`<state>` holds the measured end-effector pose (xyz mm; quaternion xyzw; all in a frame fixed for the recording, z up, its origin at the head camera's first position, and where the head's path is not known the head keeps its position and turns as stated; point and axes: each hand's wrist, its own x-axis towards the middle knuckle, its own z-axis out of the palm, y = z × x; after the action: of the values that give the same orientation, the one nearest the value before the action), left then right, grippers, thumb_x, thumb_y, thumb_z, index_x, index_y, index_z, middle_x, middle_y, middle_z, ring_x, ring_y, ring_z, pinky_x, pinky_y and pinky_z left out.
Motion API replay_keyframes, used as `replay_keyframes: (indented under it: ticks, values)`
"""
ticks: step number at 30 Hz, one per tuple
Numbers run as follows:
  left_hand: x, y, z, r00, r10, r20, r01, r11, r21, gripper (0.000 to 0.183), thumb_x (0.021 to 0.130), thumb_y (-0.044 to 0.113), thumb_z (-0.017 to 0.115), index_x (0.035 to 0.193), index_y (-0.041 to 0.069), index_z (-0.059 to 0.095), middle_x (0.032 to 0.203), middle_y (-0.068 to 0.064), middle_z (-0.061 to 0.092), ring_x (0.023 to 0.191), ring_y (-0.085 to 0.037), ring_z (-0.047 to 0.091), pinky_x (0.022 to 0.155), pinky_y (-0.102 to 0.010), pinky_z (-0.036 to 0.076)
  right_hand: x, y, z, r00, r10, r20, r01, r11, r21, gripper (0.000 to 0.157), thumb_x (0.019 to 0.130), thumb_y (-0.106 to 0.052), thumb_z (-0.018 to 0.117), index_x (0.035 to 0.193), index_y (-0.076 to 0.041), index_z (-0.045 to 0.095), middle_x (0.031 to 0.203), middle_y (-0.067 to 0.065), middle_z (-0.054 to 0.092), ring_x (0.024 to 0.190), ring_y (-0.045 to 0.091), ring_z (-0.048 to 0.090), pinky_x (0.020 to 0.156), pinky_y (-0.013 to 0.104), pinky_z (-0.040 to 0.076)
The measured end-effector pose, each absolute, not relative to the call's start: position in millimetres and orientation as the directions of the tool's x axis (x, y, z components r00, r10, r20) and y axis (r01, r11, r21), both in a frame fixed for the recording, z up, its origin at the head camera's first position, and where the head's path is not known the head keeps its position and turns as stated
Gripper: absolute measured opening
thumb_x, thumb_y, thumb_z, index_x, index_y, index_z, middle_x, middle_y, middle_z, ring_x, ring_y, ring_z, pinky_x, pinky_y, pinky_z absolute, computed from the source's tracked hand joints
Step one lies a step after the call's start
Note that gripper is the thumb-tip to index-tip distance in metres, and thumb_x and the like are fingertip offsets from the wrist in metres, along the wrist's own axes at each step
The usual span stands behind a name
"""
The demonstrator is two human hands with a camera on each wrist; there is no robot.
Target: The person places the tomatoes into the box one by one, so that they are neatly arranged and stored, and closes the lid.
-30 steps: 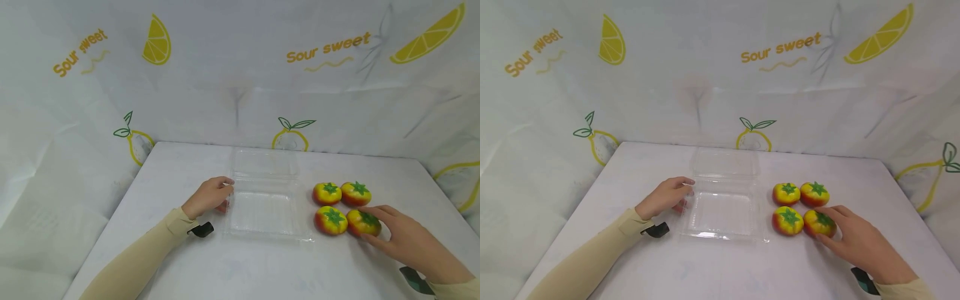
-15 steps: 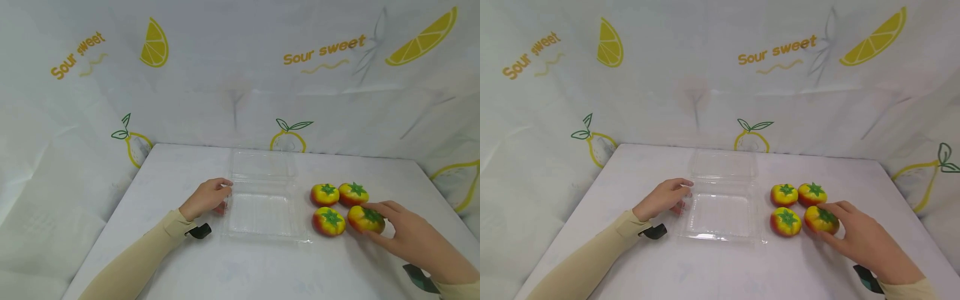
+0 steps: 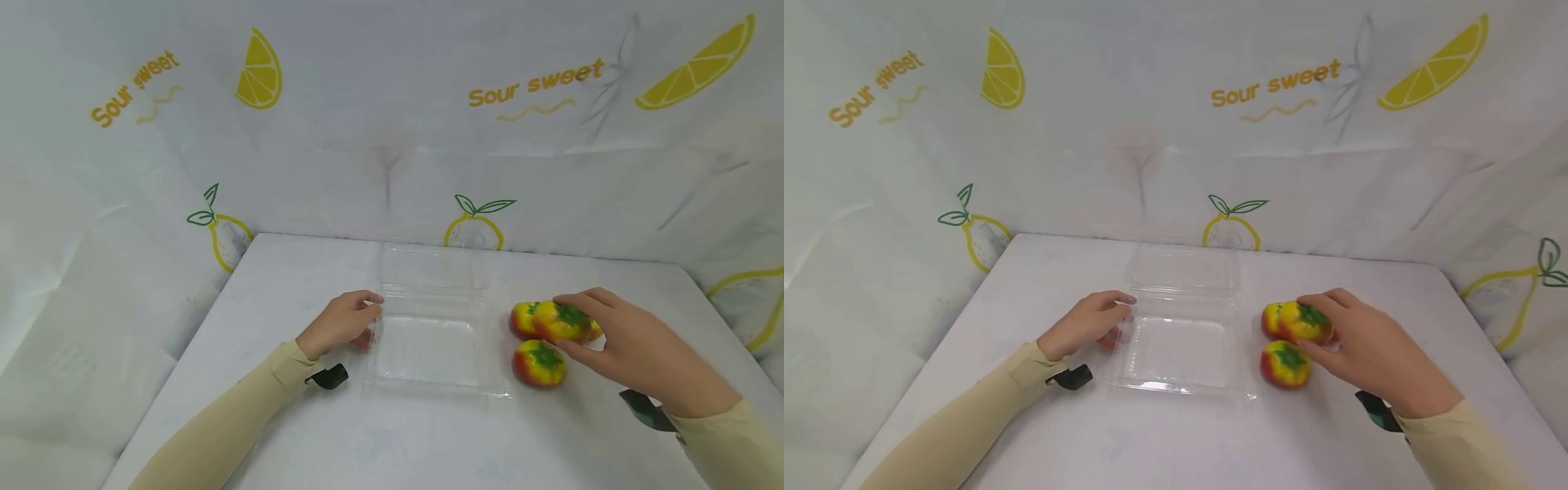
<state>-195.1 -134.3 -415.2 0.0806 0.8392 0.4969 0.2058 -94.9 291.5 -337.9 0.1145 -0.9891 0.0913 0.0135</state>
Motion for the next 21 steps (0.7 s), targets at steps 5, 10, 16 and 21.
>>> replay_keyframes:
  ticks: [5,10,16,21]
  values:
    - [-196,-135,-417,-0.905,0.333,-0.263,-0.071,0.492,0.868,0.044,0.105,0.032,0.053,0.143,0.016,0.067,0.116,-0.01,0.076,0.075,-0.021,0.078,0.073,-0.035,0.066,-111,257,-330,-0.953,-0.292,0.085,-0.304,0.932,-0.198,0.063,0.091,-0.043,0.087,0.143,-0.016,0.065,0.134,0.012,0.067,0.096,0.022,0.07,0.083,0.051,0.065]
    - [-198,-135,-418,-0.907,0.334,-0.257,-0.067,0.487,0.871,0.044,0.106,0.033,0.053,0.144,0.016,0.067,0.119,-0.009,0.076,0.075,-0.021,0.077,0.071,-0.035,0.066,-126,225,-327,-0.917,-0.377,0.129,-0.397,0.893,-0.213,0.058,0.094,-0.04,0.084,0.143,-0.015,0.065,0.132,0.01,0.068,0.097,0.02,0.072,0.087,0.052,0.064]
    - [-198,-135,-419,-0.907,0.337,-0.251,-0.058,0.491,0.869,0.043,0.106,0.032,0.053,0.144,0.015,0.066,0.12,-0.01,0.076,0.075,-0.02,0.077,0.071,-0.034,0.066,-141,190,-330,-0.886,-0.449,0.113,-0.463,0.856,-0.229,0.054,0.094,-0.033,0.083,0.141,-0.012,0.065,0.128,0.008,0.068,0.08,0.008,0.066,0.079,0.041,0.064]
    - [-199,-135,-418,-0.908,0.338,-0.248,-0.051,0.497,0.866,0.043,0.105,0.03,0.053,0.144,0.015,0.067,0.12,-0.009,0.076,0.074,-0.02,0.077,0.07,-0.034,0.066,-149,166,-338,-0.869,-0.483,0.111,-0.495,0.839,-0.225,0.052,0.093,-0.031,0.083,0.139,-0.012,0.066,0.123,0.005,0.068,0.084,0.01,0.066,0.08,0.041,0.063]
